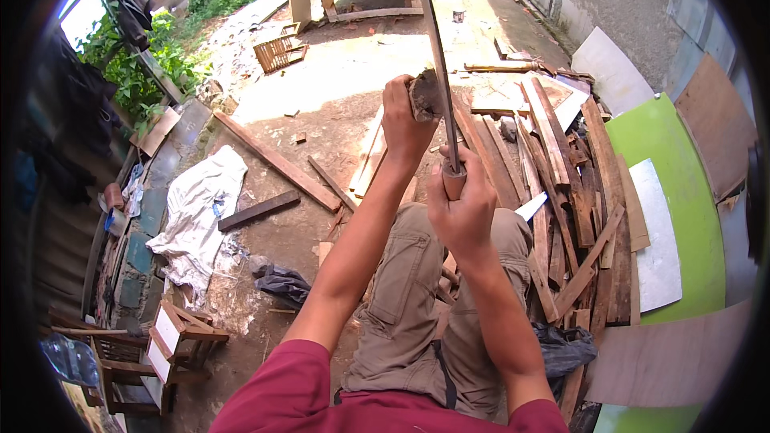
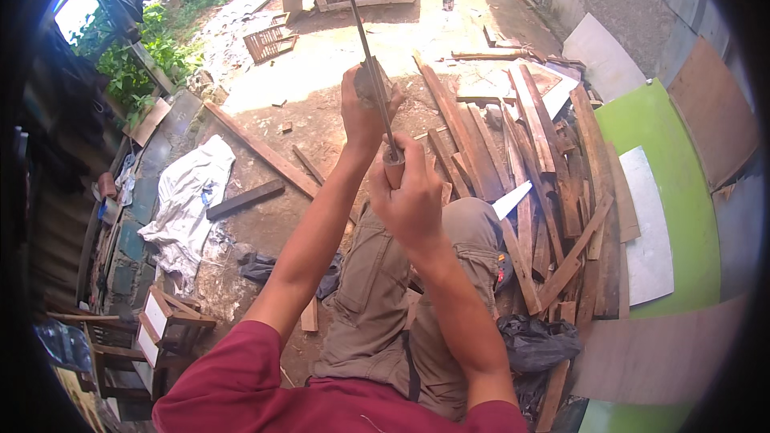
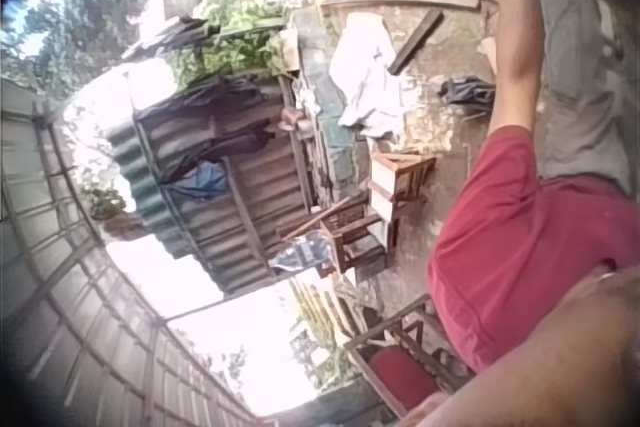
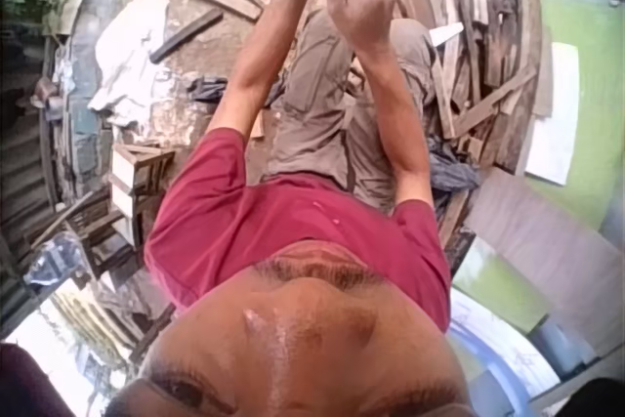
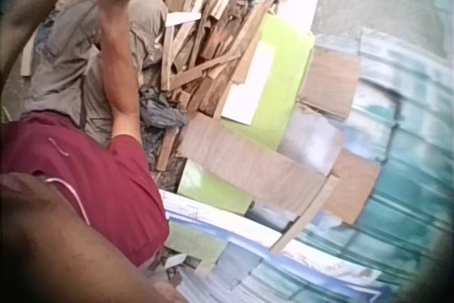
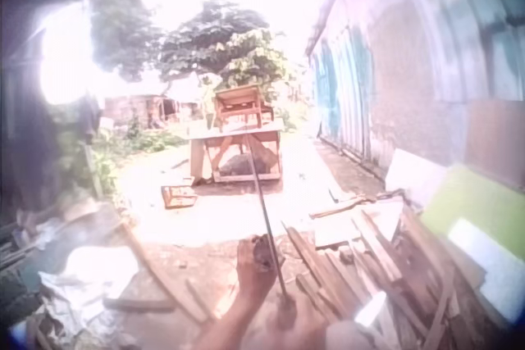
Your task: The person sits on the ground and uses a hand saw to cut a long metal bar into shorter pieces. After sawing, the person uses a metal file to smooth the cut edges of the bar.
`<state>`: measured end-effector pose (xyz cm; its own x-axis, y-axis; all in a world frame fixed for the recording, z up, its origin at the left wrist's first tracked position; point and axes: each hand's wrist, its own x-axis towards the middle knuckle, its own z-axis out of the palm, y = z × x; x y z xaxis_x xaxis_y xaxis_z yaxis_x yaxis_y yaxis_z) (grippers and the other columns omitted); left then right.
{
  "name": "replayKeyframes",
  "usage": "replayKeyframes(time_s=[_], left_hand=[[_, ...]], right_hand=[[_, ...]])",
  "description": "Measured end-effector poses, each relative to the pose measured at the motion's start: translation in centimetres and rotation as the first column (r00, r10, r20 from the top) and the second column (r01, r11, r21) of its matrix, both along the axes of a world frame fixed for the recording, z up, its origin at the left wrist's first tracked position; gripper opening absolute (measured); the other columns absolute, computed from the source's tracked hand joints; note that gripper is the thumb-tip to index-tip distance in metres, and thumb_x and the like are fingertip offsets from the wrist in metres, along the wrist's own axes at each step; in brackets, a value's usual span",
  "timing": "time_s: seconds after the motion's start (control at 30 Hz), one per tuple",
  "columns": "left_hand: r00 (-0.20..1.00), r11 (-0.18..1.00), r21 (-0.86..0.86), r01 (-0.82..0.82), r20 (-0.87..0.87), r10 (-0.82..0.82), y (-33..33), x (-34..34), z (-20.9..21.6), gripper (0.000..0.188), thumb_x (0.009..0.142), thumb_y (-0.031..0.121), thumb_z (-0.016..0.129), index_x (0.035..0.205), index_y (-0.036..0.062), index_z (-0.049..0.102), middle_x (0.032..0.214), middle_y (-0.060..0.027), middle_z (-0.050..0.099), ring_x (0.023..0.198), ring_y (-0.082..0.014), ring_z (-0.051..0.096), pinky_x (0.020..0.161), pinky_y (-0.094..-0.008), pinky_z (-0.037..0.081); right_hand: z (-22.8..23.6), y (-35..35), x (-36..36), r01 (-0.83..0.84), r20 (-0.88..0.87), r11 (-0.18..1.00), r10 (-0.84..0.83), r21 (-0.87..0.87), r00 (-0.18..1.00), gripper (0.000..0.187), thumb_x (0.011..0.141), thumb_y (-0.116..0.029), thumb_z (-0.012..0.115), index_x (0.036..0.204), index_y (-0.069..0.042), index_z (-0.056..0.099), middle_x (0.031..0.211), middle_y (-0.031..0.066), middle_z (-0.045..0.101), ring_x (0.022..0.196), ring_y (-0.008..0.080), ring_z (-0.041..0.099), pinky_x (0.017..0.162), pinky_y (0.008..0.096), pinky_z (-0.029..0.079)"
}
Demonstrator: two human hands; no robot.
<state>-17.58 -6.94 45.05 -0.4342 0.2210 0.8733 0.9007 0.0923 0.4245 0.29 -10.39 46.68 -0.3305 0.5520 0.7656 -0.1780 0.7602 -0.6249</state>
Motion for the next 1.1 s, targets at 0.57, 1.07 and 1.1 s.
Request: replayKeyframes(time_s=[0.57, 1.07, 1.1], left_hand=[[0.852, 0.834, -0.180, 0.522, 0.164, -0.498, -2.2, -3.3, 1.3, 0.067, 0.073, 0.007, 0.089, 0.130, 0.0043, 0.055, 0.117, -0.0128, 0.067, 0.110, -0.0267, 0.069, 0.095, -0.0424, 0.062], [0.853, 0.860, -0.160, 0.485, 0.304, -0.424, -2.3, -2.7, 1.8, 0.070, 0.074, 0.010, 0.090, 0.134, 0.0026, 0.055, 0.127, -0.0174, 0.065, 0.118, -0.0296, 0.067, 0.095, -0.0425, 0.063], [0.850, 0.860, -0.160, 0.484, 0.320, -0.419, -2.6, -2.7, 1.9, 0.070, 0.074, 0.010, 0.090, 0.135, 0.0028, 0.055, 0.126, -0.0174, 0.065, 0.118, -0.0293, 0.067, 0.095, -0.0425, 0.062]], right_hand=[[0.9, 1.9, 1.0, -0.195, 0.106, 0.899, 0.255, -0.393, 0.961, 0.031, 0.091, -0.006, 0.065, 0.120, 0.003, 0.062, 0.063, 0.0044, 0.059, 0.057, 0.0098, 0.057, 0.058, 0.0293, 0.047], [1.2, 1.8, 0.4, -0.035, 0.126, 0.987, 0.056, -0.160, 0.990, 0.027, 0.087, -0.006, 0.064, 0.113, 0.002, 0.063, 0.071, 0.0162, 0.068, 0.065, 0.0252, 0.070, 0.062, 0.0388, 0.053], [1.3, 1.8, 0.3, -0.070, 0.108, 0.983, 0.089, -0.171, 0.990, 0.027, 0.087, -0.006, 0.064, 0.113, 0.002, 0.063, 0.070, 0.0156, 0.067, 0.064, 0.0247, 0.069, 0.062, 0.0388, 0.053]])
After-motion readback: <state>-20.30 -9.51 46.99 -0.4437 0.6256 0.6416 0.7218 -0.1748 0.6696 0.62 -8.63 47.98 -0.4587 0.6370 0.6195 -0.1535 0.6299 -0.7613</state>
